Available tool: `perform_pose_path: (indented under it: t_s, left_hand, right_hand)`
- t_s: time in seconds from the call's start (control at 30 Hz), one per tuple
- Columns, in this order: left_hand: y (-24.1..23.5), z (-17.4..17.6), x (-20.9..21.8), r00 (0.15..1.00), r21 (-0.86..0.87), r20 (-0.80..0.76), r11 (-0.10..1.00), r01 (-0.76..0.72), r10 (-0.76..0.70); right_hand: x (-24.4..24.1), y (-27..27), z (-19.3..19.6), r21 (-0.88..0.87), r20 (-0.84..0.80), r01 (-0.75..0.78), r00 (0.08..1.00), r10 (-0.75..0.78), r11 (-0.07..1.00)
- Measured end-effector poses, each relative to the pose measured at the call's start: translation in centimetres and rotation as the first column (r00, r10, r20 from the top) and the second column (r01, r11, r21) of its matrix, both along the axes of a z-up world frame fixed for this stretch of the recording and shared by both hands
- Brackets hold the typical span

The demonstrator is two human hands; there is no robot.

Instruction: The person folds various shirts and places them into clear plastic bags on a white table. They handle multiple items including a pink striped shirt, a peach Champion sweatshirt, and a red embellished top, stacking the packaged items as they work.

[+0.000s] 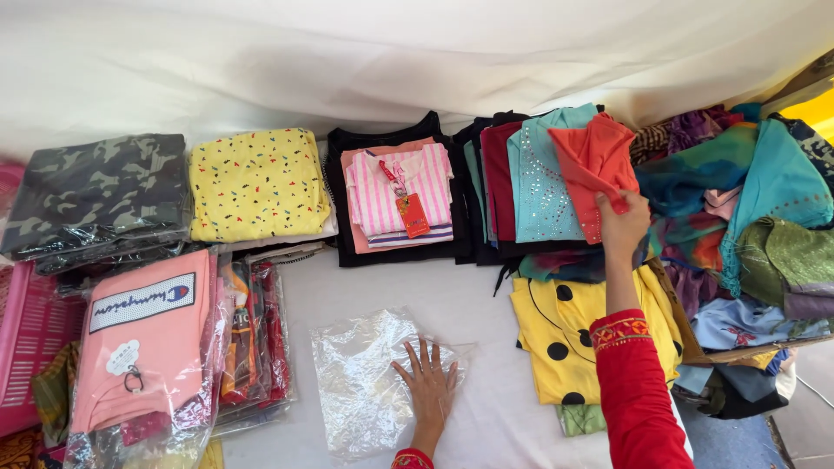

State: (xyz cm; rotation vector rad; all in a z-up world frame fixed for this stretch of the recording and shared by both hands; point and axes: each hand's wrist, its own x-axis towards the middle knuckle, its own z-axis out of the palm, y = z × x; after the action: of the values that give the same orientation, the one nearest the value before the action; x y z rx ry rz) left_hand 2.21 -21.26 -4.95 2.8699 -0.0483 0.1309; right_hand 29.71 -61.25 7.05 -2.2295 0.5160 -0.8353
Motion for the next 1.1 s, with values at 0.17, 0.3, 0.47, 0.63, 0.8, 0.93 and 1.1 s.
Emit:
perform_pose_path:
  t_s: [0.17,0.3,0.47,0.63,0.8,0.93,1.1]
  left_hand:
    - [-0.1,0.0,0.0,1.000,0.000,0.001,1.000,-0.001,0.001]
    - [-0.1,0.9,-0.1,0.999,-0.001,0.050,1.000,-0.003,0.003]
    - [0.0,0.9,0.0,0.993,-0.001,0.116,1.000,-0.009,0.009]
    - [-0.1,0.6,0.1,0.994,-0.013,0.108,1.000,-0.007,0.008]
    - [0.0,0.3,-0.3,1.000,-0.003,-0.010,1.000,-0.004,0.004]
    - [-0.1,0.1,-0.1,0.993,-0.029,0.118,0.999,-0.017,0.021]
    - [0.2,2.2,0.2,0.994,-0.005,-0.114,1.000,-0.001,0.000]
  right_hand:
    - [-3.3,5.0,4.7,-0.188,0.091,-0.111,0.987,0.130,0.976]
    - [-6.1,11.5,12.0,-0.643,0.186,-0.053,0.957,0.224,0.764]
    - [-0.1,-0.1,-4.1,0.309,0.436,0.109,0.867,-0.242,0.945]
    - [1.0,-4.2,-4.2,0.633,0.269,0.014,0.934,-0.236,0.774]
    - [1.9,-3.5,-0.9,0.691,0.296,-0.176,0.954,-0.051,0.701]
    - [0.3,4.8,5.0,0.398,0.481,-0.316,0.872,0.097,0.861]
    - [-0.5,12.3,6.0,-0.382,-0.030,-0.418,0.897,0.441,0.824]
